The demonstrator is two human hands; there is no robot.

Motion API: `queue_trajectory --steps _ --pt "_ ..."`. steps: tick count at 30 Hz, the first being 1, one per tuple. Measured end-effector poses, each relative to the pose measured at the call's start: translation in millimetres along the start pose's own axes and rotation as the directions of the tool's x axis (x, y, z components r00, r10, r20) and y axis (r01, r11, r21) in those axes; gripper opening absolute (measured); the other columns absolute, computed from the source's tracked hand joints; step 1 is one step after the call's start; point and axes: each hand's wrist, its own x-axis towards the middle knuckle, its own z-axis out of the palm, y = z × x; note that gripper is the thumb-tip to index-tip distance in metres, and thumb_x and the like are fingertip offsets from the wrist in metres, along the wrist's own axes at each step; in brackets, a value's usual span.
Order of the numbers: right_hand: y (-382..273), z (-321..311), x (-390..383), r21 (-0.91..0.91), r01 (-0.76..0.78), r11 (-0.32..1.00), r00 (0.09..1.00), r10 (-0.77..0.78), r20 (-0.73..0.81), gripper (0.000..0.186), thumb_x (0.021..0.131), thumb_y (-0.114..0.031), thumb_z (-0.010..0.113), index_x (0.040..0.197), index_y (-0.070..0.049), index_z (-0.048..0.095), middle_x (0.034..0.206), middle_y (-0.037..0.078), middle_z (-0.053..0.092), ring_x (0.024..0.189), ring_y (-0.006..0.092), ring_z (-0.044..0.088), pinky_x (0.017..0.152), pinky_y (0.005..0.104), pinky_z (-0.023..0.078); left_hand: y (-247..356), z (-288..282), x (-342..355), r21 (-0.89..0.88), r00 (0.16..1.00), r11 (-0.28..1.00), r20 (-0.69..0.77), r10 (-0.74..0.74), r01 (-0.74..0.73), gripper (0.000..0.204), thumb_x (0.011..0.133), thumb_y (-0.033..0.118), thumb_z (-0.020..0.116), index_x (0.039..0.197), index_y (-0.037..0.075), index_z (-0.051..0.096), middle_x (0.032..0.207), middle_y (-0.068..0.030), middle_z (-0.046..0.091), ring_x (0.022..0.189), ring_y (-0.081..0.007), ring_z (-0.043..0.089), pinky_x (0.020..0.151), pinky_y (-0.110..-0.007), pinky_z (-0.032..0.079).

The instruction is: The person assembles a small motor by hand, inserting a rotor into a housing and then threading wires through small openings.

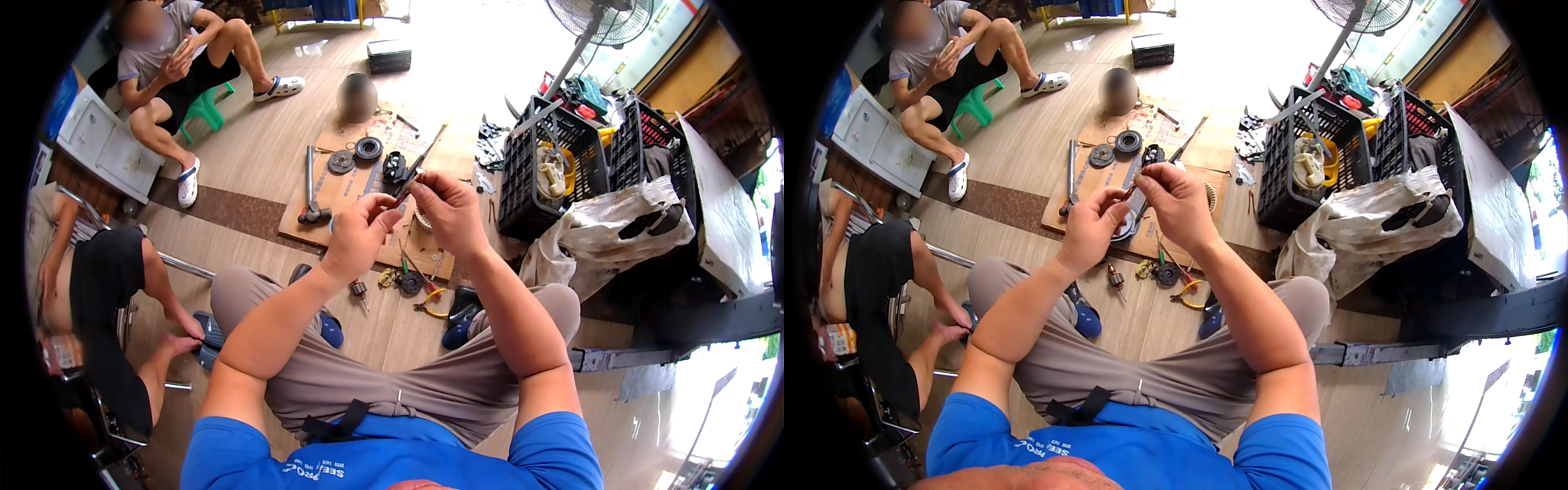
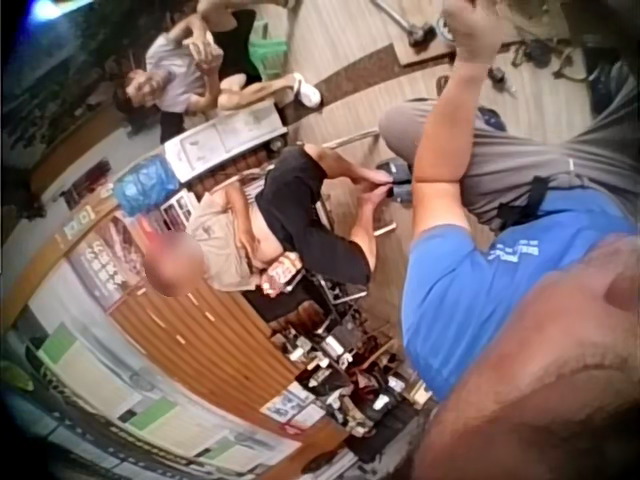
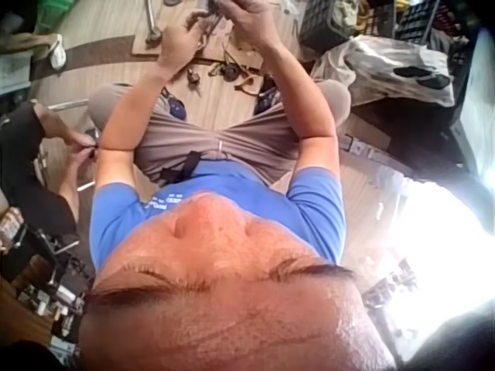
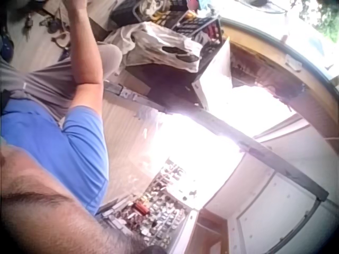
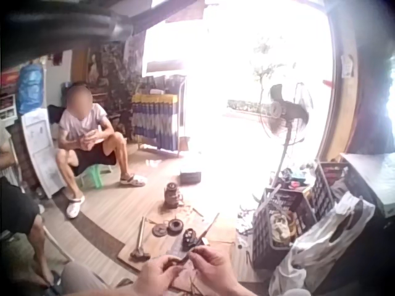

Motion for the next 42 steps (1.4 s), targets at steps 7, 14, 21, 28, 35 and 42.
queue_trajectory --steps 7,14,21,28,35,42 --pt "-1.4 -4.5 -0.1 0.198 -0.166 0.966 0.985 0.154 0.075 0.013 0.098 -0.01 0.064 0.103 0.002 0.068 0.079 -0.002 0.062 0.064 0.0045 0.049 0.057 0.0207 0.041 -2.7 -4.2 -1.5 0.071 0.993 0.991 0.022 0.115 -0.117 0.021 0.103 0.019 0.055 0.094 0.001 0.063 0.068 -0.001 0.057 0.056 -0.0129 0.051 0.053 -0.028 0.042" --pt "-9.1 -10.9 -0.3 0.369 -0.198 0.908 0.94 0.07 0.333 0.012 0.099 -0.011 0.063 0.101 0.0 0.067 0.074 -0.004 0.056 0.06 0.0036 0.044 0.054 0.0203 0.037 -4.3 -8.3 -2.6 -0.695 0.77 0.478 0.636 0.06 0.537 0.029 0.104 0.033 0.053 0.093 0.006 0.057 0.061 0.0005 0.044 0.051 -0.0108 0.037 0.05 -0.026 0.033" --pt "-2.2 2.1 1.2 0.086 -0.022 0.996 0.999 0.024 -0.023 0.011 0.099 -0.009 0.063 0.104 0.0 0.068 0.073 -0.004 0.057 0.061 0.0017 0.046 0.052 0.0181 0.035 1.9 0.7 -1.8 0.243 0.983 0.953 0.018 0.184 -0.182 0.015 0.099 0.013 0.062 0.108 0.002 0.064 0.075 -0.0022 0.064 0.063 -0.0129 0.058 0.06 -0.027 0.047" --pt "-6.2 -9.2 1.2 0.343 -0.174 0.923 0.977 0.117 0.181 0.019 0.1 -0.012 0.061 0.114 0.0 0.067 0.07 -0.003 0.055 0.057 0.0052 0.043 0.051 0.0191 0.033 3.5 -1.7 -5.0 -0.05 0.993 0.998 0.11 0.031 -0.026 0.019 0.103 0.016 0.056 0.093 0.001 0.064 0.069 -0.0015 0.057 0.057 -0.0144 0.05 0.054 -0.03 0.042" --pt "-11.2 -11.4 -0.8 0.348 -0.194 0.917 0.943 0.076 0.325 0.013 0.099 -0.014 0.063 0.099 -0.001 0.066 0.07 -0.002 0.056 0.056 0.0049 0.043 0.051 0.0198 0.034 2.6 -4.9 -8.1 -0.672 0.674 0.428 0.717 0.175 0.604 0.031 0.103 0.033 0.052 0.095 0.005 0.06 0.066 0.0005 0.047 0.053 -0.0109 0.039 0.053 -0.028 0.035" --pt "-3.9 0.5 0.5 0.061 -0.01 0.998 1.0 0.011 -0.024 0.012 0.099 -0.01 0.063 0.093 -0.001 0.067 0.069 -0.003 0.057 0.057 0.0038 0.046 0.051 0.0193 0.035 7.8 3.8 -4.3 0.012 0.993 0.997 0.093 0.073 -0.074 0.021 0.102 0.019 0.059 0.101 -0.001 0.066 0.075 -0.002 0.065 0.062 -0.007 0.056 0.057 -0.022 0.047"
